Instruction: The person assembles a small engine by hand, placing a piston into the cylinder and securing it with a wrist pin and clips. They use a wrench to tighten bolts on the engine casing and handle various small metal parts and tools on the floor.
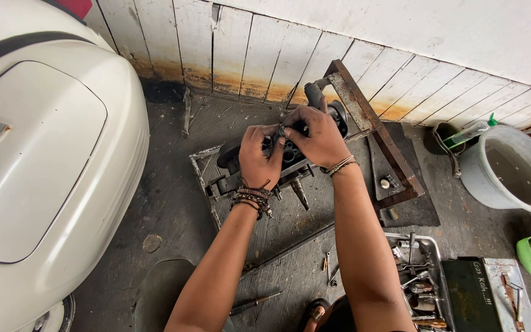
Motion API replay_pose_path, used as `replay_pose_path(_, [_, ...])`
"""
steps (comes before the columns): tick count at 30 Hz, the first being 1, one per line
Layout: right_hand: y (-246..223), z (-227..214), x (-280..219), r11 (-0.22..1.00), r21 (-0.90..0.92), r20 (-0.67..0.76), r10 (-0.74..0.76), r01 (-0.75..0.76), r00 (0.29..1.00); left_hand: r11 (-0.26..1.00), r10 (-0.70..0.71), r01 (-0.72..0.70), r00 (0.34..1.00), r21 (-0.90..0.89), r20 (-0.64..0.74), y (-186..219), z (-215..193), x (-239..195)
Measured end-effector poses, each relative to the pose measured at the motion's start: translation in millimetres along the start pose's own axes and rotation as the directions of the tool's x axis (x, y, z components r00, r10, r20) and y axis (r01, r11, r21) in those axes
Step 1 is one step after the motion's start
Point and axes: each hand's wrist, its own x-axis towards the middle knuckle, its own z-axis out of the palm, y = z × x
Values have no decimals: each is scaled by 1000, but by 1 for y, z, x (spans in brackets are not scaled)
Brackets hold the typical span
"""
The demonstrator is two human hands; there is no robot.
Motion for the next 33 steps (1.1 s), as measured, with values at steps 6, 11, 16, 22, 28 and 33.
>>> replay_pose_path(6, [-36,-10,-1,984,178,-113,4,17,994,998,65,-66,997,-23,-33,2,0,2])
replay_pose_path(11, [-18,-9,-9,931,356,-399,68,86,915,993,115,-115,991,-7,-62,-3,2,-2])
replay_pose_path(16, [-10,-20,-50,898,383,-572,48,215,819,996,68,-67,997,51,-31,-10,-2,-5])
replay_pose_path(22, [12,-56,-147,984,174,-591,81,29,802,953,119,-110,993,281,-14,-35,-2,-8])
replay_pose_path(28, [96,-44,-230,880,290,-566,474,-376,675,802,552,-560,828,210,100,43,9,-31])
replay_pose_path(33, [127,-33,-281,505,-298,-123,821,-810,558,831,522,-543,689,-119,502,50,58,-104])
